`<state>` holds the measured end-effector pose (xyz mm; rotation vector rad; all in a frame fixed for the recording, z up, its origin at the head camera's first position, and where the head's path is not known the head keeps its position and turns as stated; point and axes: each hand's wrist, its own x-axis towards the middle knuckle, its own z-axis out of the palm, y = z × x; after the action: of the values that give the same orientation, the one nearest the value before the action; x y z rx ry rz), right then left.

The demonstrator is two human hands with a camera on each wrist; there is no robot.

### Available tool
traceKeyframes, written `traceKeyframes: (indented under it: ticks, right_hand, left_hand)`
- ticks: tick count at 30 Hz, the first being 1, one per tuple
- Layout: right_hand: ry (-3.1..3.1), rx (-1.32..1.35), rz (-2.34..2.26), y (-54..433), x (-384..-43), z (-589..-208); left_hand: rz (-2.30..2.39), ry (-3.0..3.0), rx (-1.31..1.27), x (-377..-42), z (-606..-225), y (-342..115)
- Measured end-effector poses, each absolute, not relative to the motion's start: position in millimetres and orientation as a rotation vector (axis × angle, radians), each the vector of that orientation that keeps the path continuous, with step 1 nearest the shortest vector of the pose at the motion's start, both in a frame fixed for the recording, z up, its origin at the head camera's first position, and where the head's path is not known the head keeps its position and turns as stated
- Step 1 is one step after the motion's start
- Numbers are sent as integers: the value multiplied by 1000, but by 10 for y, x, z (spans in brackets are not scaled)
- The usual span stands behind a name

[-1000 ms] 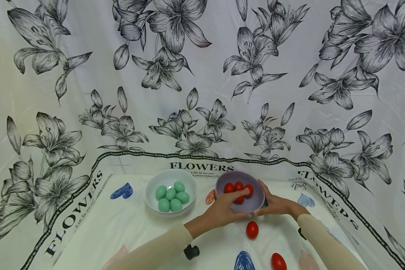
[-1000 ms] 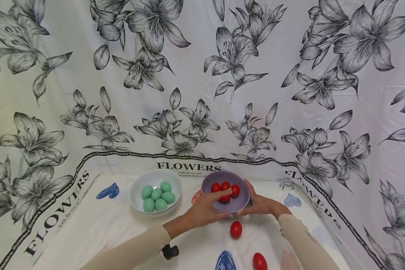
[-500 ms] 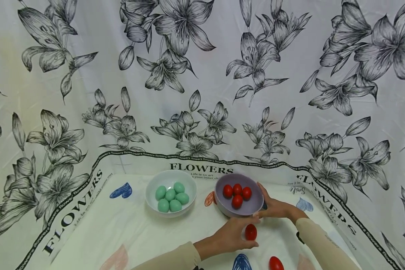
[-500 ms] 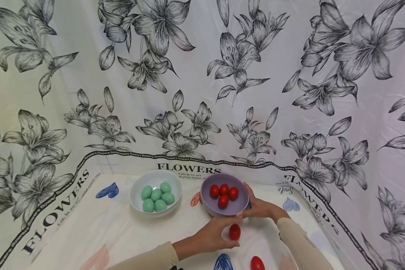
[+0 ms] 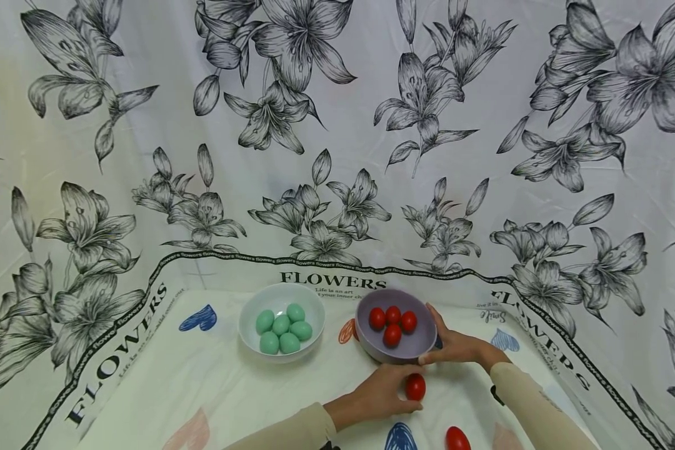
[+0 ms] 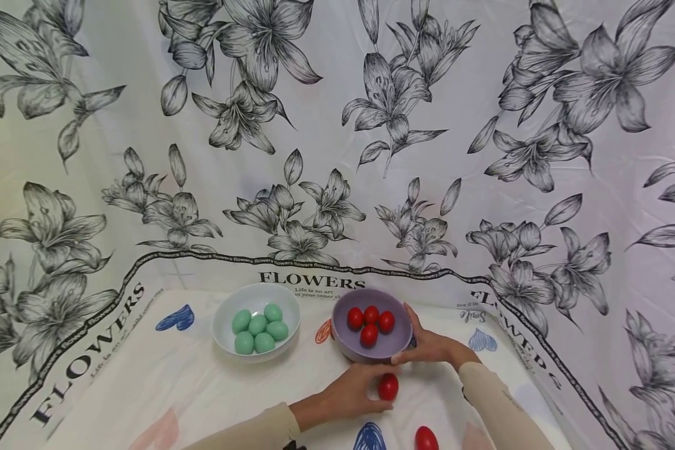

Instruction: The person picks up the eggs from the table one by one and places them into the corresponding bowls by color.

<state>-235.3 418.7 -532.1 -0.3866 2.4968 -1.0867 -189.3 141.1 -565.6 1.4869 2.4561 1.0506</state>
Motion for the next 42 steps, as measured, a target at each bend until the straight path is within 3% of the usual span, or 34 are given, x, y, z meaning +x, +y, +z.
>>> traceKeyframes:
  ticks: [31,42]
  right_hand:
    - [2492,-409,-1099,4185,-2351,-5386]
    - [2501,-425,-1112,4169,-2357,-5360]
  left_hand:
    - [1289,2152,1358,-2028,-5814,1407]
    - [1414,1975,1273,-2007,-5561,1290]
